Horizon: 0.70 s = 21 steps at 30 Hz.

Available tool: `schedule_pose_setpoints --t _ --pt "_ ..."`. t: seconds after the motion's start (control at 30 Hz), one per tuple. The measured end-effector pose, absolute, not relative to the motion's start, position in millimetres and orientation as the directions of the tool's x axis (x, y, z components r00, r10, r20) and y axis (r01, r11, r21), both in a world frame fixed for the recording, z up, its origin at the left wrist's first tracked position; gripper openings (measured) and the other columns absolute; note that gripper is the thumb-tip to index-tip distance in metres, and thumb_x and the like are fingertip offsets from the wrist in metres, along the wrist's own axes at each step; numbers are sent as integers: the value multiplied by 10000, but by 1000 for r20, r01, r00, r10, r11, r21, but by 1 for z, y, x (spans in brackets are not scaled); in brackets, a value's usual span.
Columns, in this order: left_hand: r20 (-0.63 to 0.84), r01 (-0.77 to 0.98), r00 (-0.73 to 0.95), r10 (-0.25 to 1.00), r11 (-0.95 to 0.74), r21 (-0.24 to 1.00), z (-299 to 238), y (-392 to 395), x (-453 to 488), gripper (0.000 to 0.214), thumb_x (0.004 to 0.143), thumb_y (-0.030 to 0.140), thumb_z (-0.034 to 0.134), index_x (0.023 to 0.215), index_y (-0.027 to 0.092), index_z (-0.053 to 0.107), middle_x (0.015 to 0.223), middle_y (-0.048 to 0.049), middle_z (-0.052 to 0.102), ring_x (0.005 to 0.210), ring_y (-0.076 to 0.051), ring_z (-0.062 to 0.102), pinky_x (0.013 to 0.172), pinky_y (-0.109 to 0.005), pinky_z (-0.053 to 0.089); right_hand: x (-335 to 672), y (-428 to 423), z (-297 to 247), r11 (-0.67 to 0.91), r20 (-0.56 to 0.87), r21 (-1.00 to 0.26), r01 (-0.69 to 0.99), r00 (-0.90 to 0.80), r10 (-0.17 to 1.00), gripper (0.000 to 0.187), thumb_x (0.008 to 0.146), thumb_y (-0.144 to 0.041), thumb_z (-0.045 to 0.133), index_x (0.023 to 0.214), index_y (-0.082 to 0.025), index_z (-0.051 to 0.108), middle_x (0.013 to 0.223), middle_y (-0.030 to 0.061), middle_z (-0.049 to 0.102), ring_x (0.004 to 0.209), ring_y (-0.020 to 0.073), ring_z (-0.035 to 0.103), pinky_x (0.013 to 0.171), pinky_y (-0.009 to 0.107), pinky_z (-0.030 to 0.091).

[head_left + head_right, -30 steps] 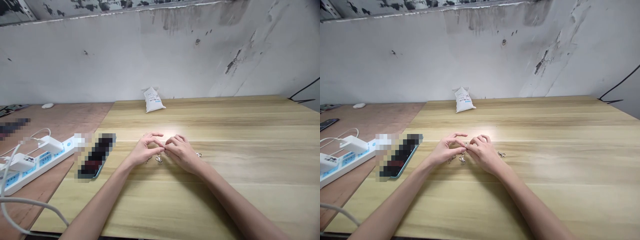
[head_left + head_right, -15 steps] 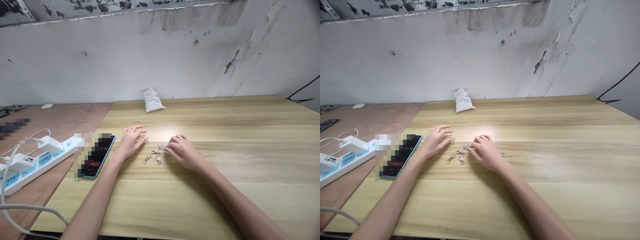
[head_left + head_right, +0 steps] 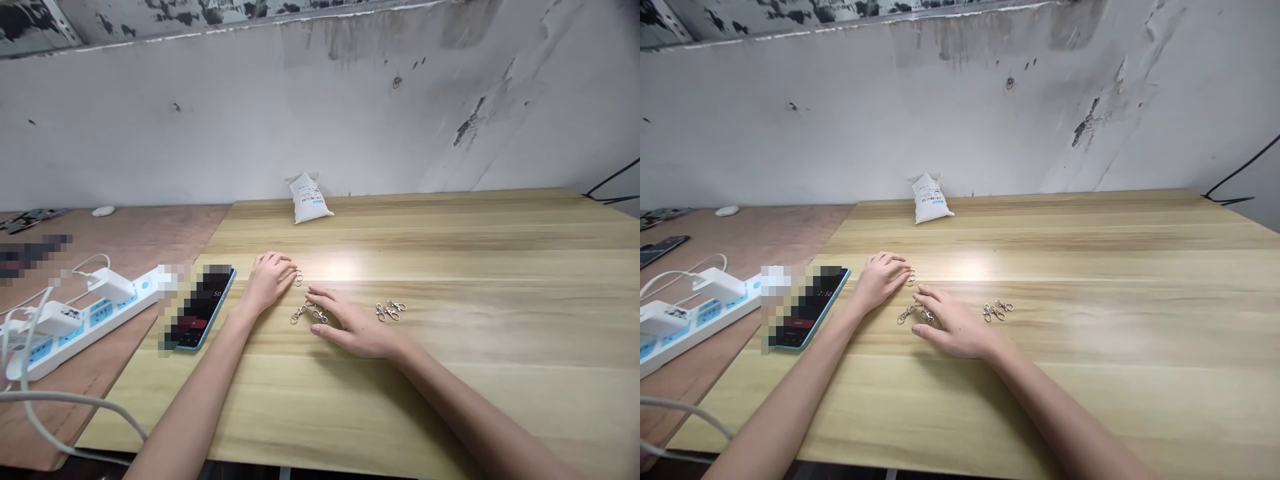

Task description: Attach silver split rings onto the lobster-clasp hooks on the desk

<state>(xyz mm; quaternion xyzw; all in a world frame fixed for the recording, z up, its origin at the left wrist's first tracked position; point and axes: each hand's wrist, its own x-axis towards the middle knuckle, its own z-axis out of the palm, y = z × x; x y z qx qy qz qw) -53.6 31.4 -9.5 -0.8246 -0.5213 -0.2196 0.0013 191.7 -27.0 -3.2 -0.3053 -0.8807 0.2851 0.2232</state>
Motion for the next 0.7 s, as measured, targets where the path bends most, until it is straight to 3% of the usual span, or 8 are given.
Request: schedule_pose_setpoints --t 0.1,0.17,0.27,0.33,0.43,0.5,0.7 --pt "348 844 372 861 -469 259 -11 31 -51 209 916 336 560 1043 250 702 1114 -68 666 1082 -262 554 951 -429 362 199 -21 6 575 213 -743 343 -693 689 428 996 -391 454 1414 -299 455 1509 73 422 1355 210 452 1053 407 478" --pt "339 837 384 859 -479 267 -12 31 -50 214 919 351 558 1044 261 706 1117 -62 662 1087 -262 551 955 -430 361 212 -9 11 549 281 -765 336 -593 754 344 1003 -374 430 1313 -286 549 1429 81 507 1278 209 527 991 407 511" --pt "332 838 382 863 -475 269 -12 31 -49 206 922 355 553 1019 270 713 1116 -56 658 1083 -257 545 958 -431 366 246 13 17 500 299 -734 459 -443 845 300 980 -388 442 1141 -237 645 1216 99 638 1123 242 606 913 437 510" --pt "321 845 370 872 -460 274 -13 32 -50 203 923 349 549 1003 263 714 1126 -60 653 1087 -255 541 962 -433 370 271 24 19 419 189 -710 566 -420 888 317 940 -439 486 1069 -215 671 1069 96 680 976 234 632 822 393 511" --pt "309 853 344 887 -433 291 -13 33 -51 199 917 353 556 995 248 707 1139 -70 648 1098 -258 541 952 -434 383 301 30 22 251 -104 -645 722 -408 907 334 880 -490 533 927 -196 684 792 52 656 723 187 589 651 313 459" --pt "310 855 331 891 -422 301 -14 33 -51 190 915 349 558 979 246 704 1135 -71 650 1100 -258 545 944 -434 391 310 28 24 182 -237 -617 766 -401 885 299 833 -478 584 866 -197 681 734 32 623 655 162 544 583 280 409" --pt "342 860 290 894 -400 318 -14 34 -52 182 902 344 586 984 241 711 1188 -80 619 1150 -261 529 974 -443 402 306 22 26 120 -395 -589 799 -415 820 174 724 -370 654 699 -198 659 656 8 580 566 124 446 497 256 291"
